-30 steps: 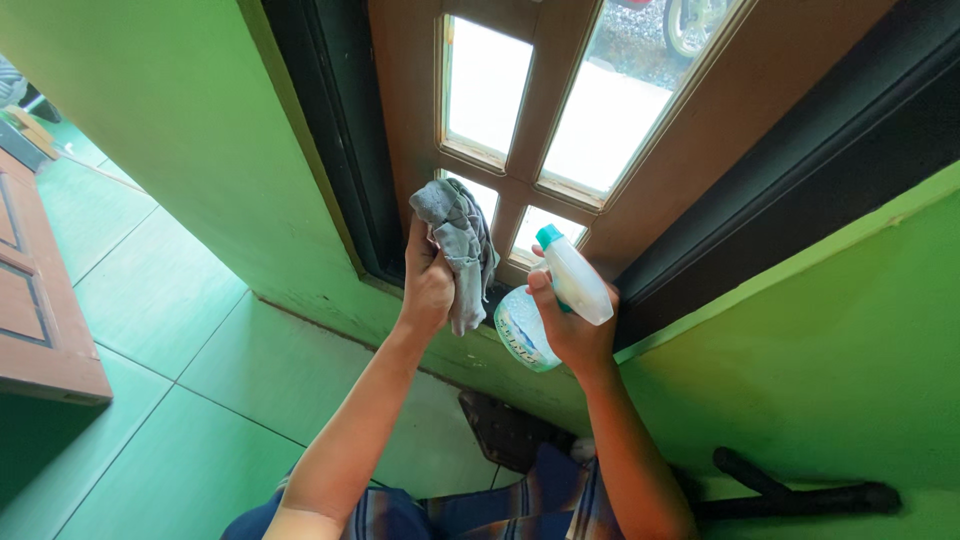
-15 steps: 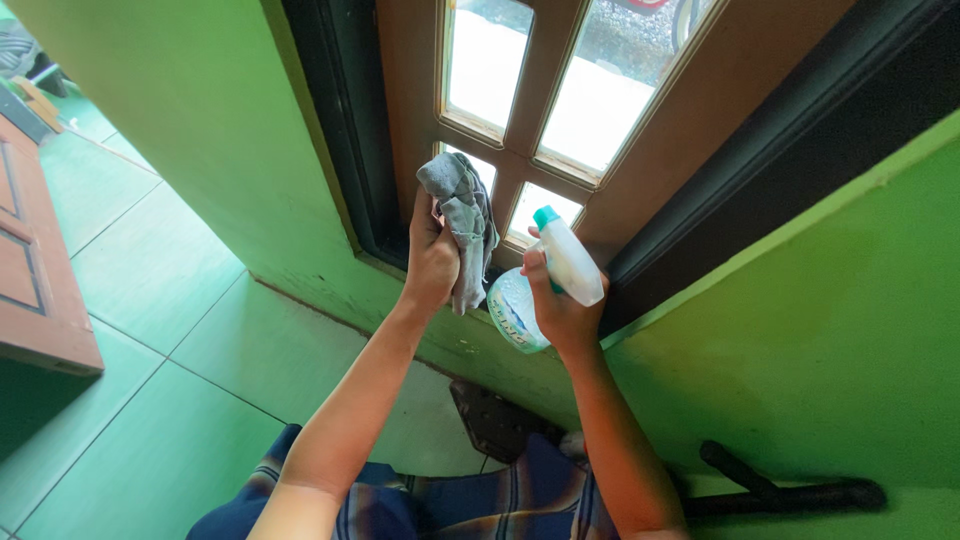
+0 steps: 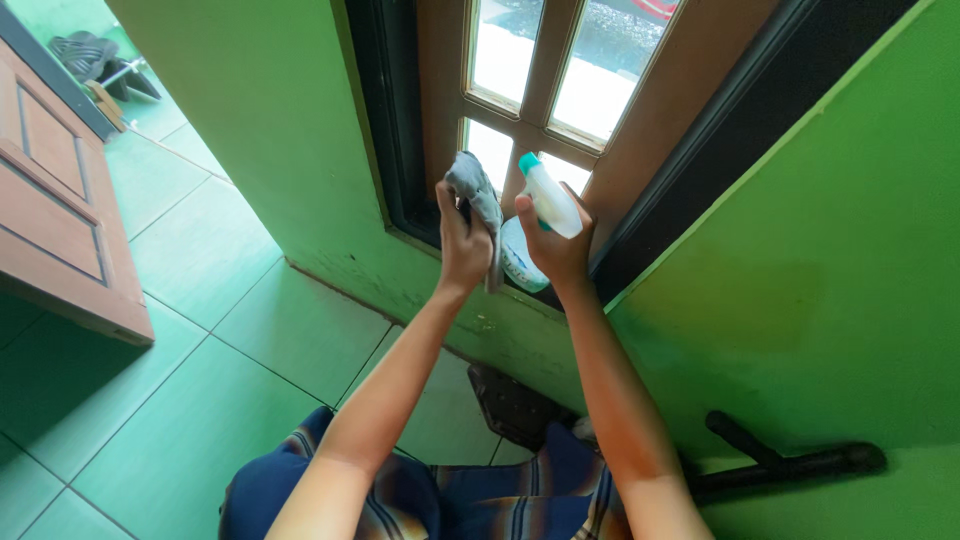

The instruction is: The person cleans a window using a spray bottle and a cloth. They repeatedly spray the cleaning solution onto the glass and wipe it down with the cloth, focusing on different sections of the window frame and glass.

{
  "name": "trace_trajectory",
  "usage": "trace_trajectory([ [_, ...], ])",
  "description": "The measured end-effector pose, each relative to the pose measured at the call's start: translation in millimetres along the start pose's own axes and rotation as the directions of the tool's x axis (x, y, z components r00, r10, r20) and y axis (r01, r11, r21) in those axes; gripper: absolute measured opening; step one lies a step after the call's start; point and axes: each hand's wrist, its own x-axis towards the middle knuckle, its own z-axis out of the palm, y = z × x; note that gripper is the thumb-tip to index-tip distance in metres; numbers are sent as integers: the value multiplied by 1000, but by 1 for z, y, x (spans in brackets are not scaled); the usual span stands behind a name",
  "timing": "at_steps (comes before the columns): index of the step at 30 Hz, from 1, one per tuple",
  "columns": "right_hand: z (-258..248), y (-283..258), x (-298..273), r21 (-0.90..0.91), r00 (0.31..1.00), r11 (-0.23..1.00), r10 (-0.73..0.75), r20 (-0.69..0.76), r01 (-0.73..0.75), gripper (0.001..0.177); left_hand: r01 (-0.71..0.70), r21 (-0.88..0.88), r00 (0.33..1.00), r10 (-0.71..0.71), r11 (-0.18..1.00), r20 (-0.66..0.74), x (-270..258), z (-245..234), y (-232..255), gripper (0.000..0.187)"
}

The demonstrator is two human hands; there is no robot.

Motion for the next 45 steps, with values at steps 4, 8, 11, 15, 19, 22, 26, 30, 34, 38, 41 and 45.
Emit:
trace_trajectory([
  [4, 14, 22, 5, -19, 999, 1000, -11, 50, 12, 44, -367, 260, 930, 346, 893, 123, -26, 4, -14, 30],
  [8, 11, 27, 13, 139, 998, 989, -51, 27, 46, 54, -635, 510, 758, 595, 580, 267, -37, 4, -13, 33],
  [11, 11, 21, 14, -70, 989, 986, -150, 3, 149, 50, -329, 159, 934, 296, 931, 200, -42, 8, -15, 47],
  [15, 12, 20, 14, -202, 990, 969, -138, 30, 142, 37, -333, 297, 931, 263, 895, 251, -47, 8, -48, 42],
  [19, 14, 16, 13, -249, 987, 955, -163, 6, 159, 29, -434, 390, 894, 333, 812, 300, -54, 8, -79, 39],
  [22, 15, 11, 13, -195, 989, 970, -145, 13, 145, 26, -532, 422, 846, 435, 734, 309, -51, 5, -90, 35],
  [26, 15, 10, 13, -173, 992, 977, -128, -14, 124, 24, -569, 455, 821, 436, 685, 370, -54, 3, -87, 38],
  [30, 13, 19, 14, -163, 997, 983, -77, 28, 80, 21, -574, 463, 818, 455, 676, 351, -51, 4, -78, 35],
  [34, 14, 21, 15, -143, 997, 986, -82, 5, 82, 23, -511, 401, 856, 407, 761, 318, -47, 7, -61, 34],
  [38, 10, 12, 25, -88, 999, 996, -30, 19, 32, 21, -577, 419, 817, 500, 701, 289, -34, 15, -37, 29],
  [41, 9, 6, 29, -46, 999, 998, -50, 15, 50, 22, -574, 437, 817, 525, 693, 241, -25, 16, -27, 32],
  [45, 8, 12, 23, -125, 995, 987, -104, 10, 104, 22, -621, 553, 759, 603, 555, 247, -25, 13, -32, 26],
])
